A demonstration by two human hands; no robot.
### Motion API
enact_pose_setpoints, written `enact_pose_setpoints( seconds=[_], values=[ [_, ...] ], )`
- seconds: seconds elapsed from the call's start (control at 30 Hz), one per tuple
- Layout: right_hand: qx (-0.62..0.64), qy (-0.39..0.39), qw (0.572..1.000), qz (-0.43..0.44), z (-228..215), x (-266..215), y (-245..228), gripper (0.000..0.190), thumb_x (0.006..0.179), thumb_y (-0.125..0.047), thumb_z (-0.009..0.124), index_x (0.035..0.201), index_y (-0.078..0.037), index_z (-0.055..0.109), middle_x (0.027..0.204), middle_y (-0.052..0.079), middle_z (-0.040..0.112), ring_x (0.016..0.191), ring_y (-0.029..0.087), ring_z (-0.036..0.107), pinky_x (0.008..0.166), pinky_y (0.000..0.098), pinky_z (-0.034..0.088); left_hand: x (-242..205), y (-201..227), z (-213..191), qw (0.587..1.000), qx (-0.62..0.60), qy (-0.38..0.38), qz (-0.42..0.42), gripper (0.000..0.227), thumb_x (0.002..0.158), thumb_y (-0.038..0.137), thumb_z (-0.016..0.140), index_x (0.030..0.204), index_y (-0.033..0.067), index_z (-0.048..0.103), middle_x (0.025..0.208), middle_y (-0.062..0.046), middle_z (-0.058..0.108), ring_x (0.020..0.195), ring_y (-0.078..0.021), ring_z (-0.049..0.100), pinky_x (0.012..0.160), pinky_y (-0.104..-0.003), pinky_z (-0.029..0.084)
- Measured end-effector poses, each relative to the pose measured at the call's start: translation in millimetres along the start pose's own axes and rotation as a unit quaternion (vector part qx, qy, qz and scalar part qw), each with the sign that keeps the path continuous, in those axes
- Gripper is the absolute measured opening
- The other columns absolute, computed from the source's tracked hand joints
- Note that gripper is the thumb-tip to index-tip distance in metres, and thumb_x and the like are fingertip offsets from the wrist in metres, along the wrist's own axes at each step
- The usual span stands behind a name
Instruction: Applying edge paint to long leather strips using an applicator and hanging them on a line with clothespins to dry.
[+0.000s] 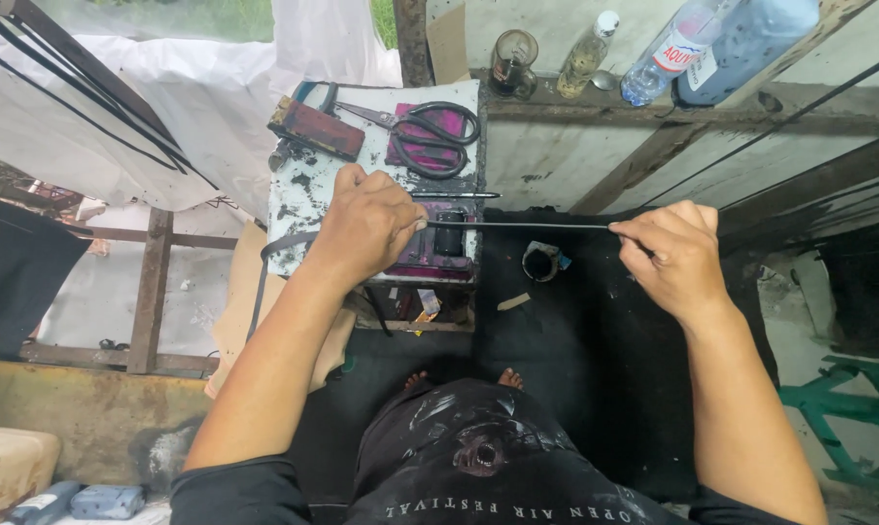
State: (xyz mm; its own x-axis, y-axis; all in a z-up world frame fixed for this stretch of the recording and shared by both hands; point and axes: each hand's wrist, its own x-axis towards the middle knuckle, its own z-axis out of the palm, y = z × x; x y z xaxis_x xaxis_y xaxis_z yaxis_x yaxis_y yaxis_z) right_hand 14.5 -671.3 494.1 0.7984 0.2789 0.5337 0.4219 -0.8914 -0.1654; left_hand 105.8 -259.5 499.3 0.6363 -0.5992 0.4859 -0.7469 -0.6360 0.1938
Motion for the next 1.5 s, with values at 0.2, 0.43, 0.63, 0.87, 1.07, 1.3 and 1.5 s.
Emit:
enact_pose_setpoints(
  seconds=[0.2, 0.43, 0.63, 0.87, 1.07, 1.3, 1.5],
  values=[
    [-0.004, 0.000, 1.000, 0.025, -7, -12, 9, 0.007, 0.098, -0.013, 0.076, 0.100, -0.018, 0.081, 0.089, -0.006, 0.074, 0.090, 0.018, 0.063, 0.092, 0.0339, 0.041, 8, 8, 12, 0.999, -0.012, 0.028, 0.019, 0.005, 0.089, 0.018, 0.077, 0.085, 0.0181, 0.079, 0.075, 0.002, 0.071, 0.083, -0.0166, 0.058, 0.091, -0.039, 0.035],
    [0.015, -0.016, 0.999, 0.030, -15, -12, 10, 0.012, 0.098, -0.009, 0.075, 0.107, -0.017, 0.080, 0.110, 0.000, 0.072, 0.104, 0.023, 0.059, 0.095, 0.0430, 0.032, 20, 5, 23, 0.996, -0.060, -0.031, 0.054, 0.005, 0.094, 0.021, 0.076, 0.091, 0.0183, 0.077, 0.081, 0.004, 0.065, 0.083, -0.0258, 0.055, 0.084, -0.045, 0.039],
    [0.030, 0.012, 0.998, -0.046, -26, 46, -70, 0.014, 0.098, -0.018, 0.071, 0.109, -0.023, 0.078, 0.115, -0.003, 0.074, 0.110, 0.022, 0.064, 0.100, 0.0387, 0.036, 37, 37, -21, 0.977, -0.186, -0.101, -0.022, 0.014, 0.096, 0.022, 0.071, 0.099, 0.0113, 0.079, 0.089, -0.008, 0.077, 0.089, -0.0265, 0.069, 0.086, -0.039, 0.049],
    [0.132, -0.064, 0.983, -0.115, 5, 83, -112, 0.014, 0.096, -0.008, 0.067, 0.104, -0.013, 0.077, 0.094, 0.002, 0.075, 0.100, 0.023, 0.066, 0.098, 0.0425, 0.034, 40, 47, -36, 0.956, -0.243, -0.148, -0.068, 0.016, 0.097, 0.025, 0.069, 0.104, 0.0135, 0.077, 0.095, -0.008, 0.076, 0.088, -0.0327, 0.071, 0.080, -0.043, 0.054],
    [0.159, -0.095, 0.975, -0.121, 13, 93, -110, 0.012, 0.094, -0.010, 0.070, 0.100, -0.015, 0.079, 0.086, -0.002, 0.074, 0.090, 0.020, 0.065, 0.091, 0.0384, 0.038, 29, 36, -55, 0.936, -0.285, -0.172, -0.114, 0.016, 0.095, 0.023, 0.070, 0.105, 0.0133, 0.077, 0.094, -0.010, 0.077, 0.087, -0.0346, 0.073, 0.077, -0.046, 0.056],
    [0.097, -0.082, 0.982, -0.139, 34, 90, -103, 0.011, 0.096, -0.012, 0.069, 0.102, -0.017, 0.078, 0.086, -0.003, 0.072, 0.089, 0.018, 0.063, 0.091, 0.0371, 0.037, -24, -22, -78, 0.915, -0.281, -0.161, -0.240, 0.020, 0.088, 0.015, 0.076, 0.108, 0.0113, 0.079, 0.092, -0.012, 0.078, 0.089, -0.0371, 0.073, 0.082, -0.048, 0.055],
    [0.040, -0.012, 0.983, -0.178, 54, 88, -112, 0.018, 0.093, -0.008, 0.070, 0.107, -0.016, 0.077, 0.083, -0.002, 0.067, 0.084, 0.020, 0.060, 0.086, 0.0388, 0.038, -57, -52, -82, 0.925, -0.224, -0.117, -0.285, 0.016, 0.089, 0.018, 0.078, 0.105, 0.0174, 0.081, 0.095, -0.006, 0.078, 0.091, -0.0289, 0.072, 0.082, -0.040, 0.055]
  ],
)
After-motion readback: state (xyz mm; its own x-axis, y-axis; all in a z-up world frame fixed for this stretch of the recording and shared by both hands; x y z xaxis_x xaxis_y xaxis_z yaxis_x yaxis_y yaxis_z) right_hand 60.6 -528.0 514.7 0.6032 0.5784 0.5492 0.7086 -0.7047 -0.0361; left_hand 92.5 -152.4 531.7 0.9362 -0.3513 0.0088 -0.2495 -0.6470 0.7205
